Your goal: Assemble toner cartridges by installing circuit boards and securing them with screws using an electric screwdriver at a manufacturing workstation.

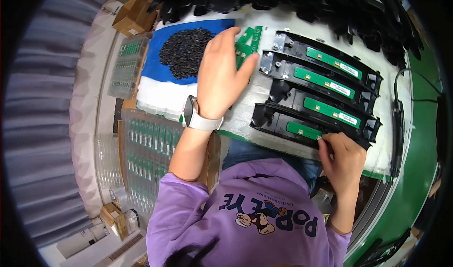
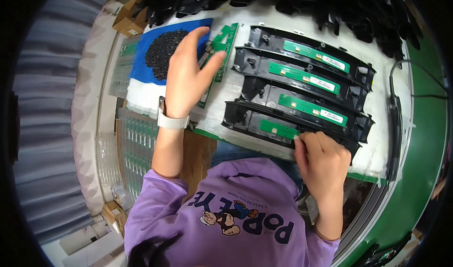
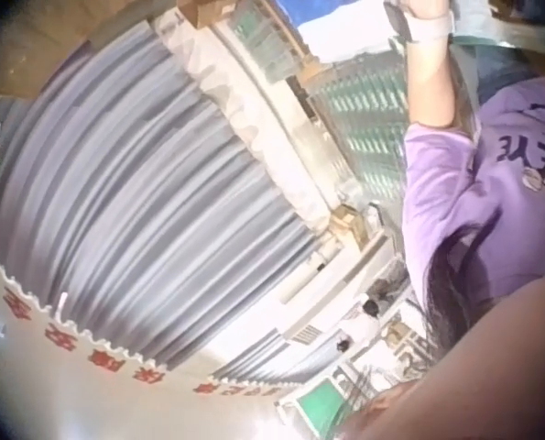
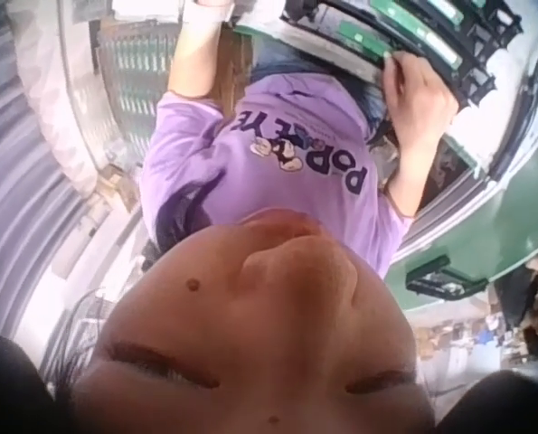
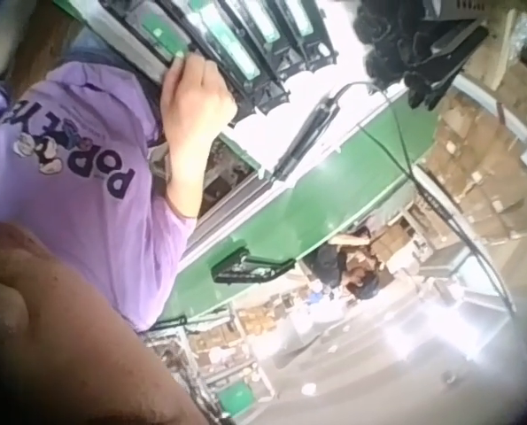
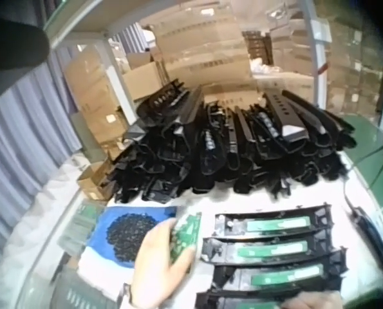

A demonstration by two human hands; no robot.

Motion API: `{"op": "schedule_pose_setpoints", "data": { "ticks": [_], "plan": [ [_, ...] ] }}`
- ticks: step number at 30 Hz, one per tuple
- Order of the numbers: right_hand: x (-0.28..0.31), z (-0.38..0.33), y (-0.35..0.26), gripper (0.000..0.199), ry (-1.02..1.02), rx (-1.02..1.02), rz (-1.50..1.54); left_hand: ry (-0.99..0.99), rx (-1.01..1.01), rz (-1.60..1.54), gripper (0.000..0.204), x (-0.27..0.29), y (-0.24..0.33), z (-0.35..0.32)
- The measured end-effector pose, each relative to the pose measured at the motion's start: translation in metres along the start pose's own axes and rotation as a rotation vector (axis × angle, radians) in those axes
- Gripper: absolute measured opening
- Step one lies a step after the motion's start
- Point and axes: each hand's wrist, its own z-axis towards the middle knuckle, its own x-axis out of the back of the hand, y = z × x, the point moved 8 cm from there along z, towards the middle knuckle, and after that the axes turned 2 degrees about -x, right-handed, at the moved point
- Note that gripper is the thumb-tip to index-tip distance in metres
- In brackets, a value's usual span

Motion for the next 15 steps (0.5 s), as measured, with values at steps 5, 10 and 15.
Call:
{"op": "schedule_pose_setpoints", "data": {
  "ticks": [5, 10, 15],
  "plan": [
    [0.004, -0.002, 0.003, 0.011, 0.01, -0.052, 0.003, 0.081, 0.174, 0.33, 0.011, 0.042, -0.063, -0.005],
    [0.003, -0.001, 0.002, 0.012, 0.003, -0.068, 0.024, -0.145, 0.313, 0.47, 0.018, 0.038, -0.113, -0.018],
    [0.004, 0.0, 0.0, 0.012, -0.01, -0.103, 0.027, -0.127, 0.314, 0.297, 0.014, 0.032, -0.13, -0.01]
  ]
}}
